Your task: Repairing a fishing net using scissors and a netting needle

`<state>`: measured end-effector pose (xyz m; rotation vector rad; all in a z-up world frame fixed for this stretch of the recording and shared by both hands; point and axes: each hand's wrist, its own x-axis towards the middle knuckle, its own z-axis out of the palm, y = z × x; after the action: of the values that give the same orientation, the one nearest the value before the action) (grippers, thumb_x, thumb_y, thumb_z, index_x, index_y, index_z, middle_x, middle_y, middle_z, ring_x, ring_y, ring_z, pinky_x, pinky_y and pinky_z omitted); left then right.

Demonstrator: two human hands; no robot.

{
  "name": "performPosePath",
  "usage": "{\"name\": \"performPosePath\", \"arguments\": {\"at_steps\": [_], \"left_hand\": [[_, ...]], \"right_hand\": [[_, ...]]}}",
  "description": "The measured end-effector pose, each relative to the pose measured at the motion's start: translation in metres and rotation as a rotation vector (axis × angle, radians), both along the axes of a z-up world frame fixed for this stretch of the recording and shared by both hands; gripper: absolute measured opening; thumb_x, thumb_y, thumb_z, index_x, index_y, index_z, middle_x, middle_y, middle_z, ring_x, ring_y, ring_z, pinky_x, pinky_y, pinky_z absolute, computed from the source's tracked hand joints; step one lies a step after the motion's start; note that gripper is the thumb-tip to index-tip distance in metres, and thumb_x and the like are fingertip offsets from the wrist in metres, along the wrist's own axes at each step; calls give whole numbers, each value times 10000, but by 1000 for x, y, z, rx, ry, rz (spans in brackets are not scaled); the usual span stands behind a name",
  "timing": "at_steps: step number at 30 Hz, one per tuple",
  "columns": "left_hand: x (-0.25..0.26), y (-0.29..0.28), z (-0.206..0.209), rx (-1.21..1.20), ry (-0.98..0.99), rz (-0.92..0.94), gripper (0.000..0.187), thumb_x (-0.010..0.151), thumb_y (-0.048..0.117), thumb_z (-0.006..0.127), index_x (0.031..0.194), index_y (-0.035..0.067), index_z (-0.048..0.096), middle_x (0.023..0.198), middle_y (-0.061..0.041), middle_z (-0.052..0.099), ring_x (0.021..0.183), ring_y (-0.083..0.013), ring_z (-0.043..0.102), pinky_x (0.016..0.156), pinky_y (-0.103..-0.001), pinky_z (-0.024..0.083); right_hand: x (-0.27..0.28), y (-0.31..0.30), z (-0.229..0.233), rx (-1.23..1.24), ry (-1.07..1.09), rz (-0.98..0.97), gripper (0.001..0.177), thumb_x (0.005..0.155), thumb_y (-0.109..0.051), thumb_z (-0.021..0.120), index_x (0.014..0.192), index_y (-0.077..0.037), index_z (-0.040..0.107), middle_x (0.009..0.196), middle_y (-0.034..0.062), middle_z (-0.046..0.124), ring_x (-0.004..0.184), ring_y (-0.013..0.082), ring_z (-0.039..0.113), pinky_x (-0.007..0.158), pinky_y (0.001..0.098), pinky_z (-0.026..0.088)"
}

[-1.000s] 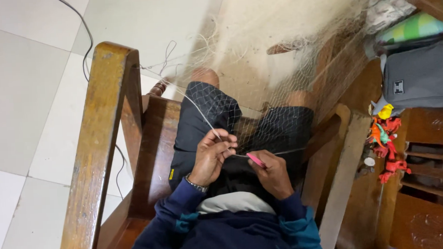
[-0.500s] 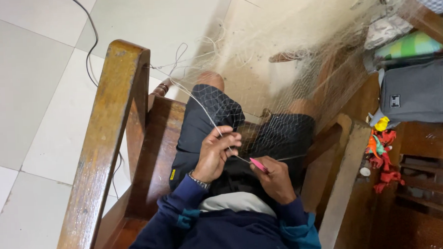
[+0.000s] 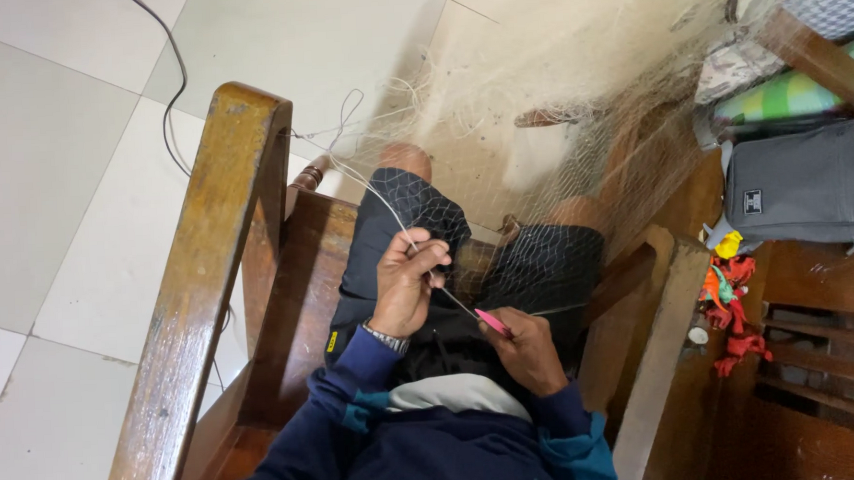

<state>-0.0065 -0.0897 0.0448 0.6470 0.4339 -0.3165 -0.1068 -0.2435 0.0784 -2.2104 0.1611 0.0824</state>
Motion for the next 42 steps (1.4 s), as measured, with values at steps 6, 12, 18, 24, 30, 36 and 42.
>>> {"name": "performPosePath", "arguments": {"at_steps": [6,12,18,24,30,36,42], "left_hand": [[-18,11,-13,-328,-14,-15,280,772,-51,624,1001,91,548,819,-114,648,597,-142,601,597,-288,564],[-17,19,-11,-491,-103,-34,266,782,-31,621,1014,81,557,811,-105,612,573,-129,510,693,-339,526],[-12,33,-9,-500,-170,-67,243,766,-40,617,970,67,540,760,-129,613,531,-104,538,795,-412,558],[-5,53,-12,-278,-207,-123,172,753,-51,615,878,52,559,722,-155,632,634,-166,618,602,-186,458],[-13,51,-17,-478,-158,-166,129,821,-43,577,919,39,569,803,-136,633,440,-73,378,525,-256,431],[-11,49,-29,-488,-79,-135,167,772,-1,603,938,1,584,766,-192,600,439,-89,424,565,-302,461],[-4,51,-23,-498,-88,-154,153,781,15,607,930,-16,590,781,-171,567,485,-116,425,582,-321,443]], "right_hand": [[-8,-15,-25,18,2,-19,47,733,-91,685,766,-111,712,620,103,627,512,215,579,483,327,455],[5,-1,8,21,25,-99,62,736,-112,700,780,-139,735,523,67,542,494,132,497,479,298,439],[10,2,12,-15,54,-127,91,733,-114,700,816,-135,730,538,120,549,505,163,506,492,334,438],[14,14,44,-218,-142,-56,270,812,-88,610,1073,-22,636,1114,127,638,1084,234,592,949,332,456],[36,35,102,-175,86,168,347,882,-200,459,1199,-62,421,1163,121,553,926,231,579,775,348,424],[94,48,113,-107,13,385,296,910,-181,480,1141,-28,584,980,182,660,833,346,649,717,422,524],[132,64,118,-134,111,535,306,921,-121,473,1199,-24,556,942,263,636,840,446,612,669,527,531]]}}
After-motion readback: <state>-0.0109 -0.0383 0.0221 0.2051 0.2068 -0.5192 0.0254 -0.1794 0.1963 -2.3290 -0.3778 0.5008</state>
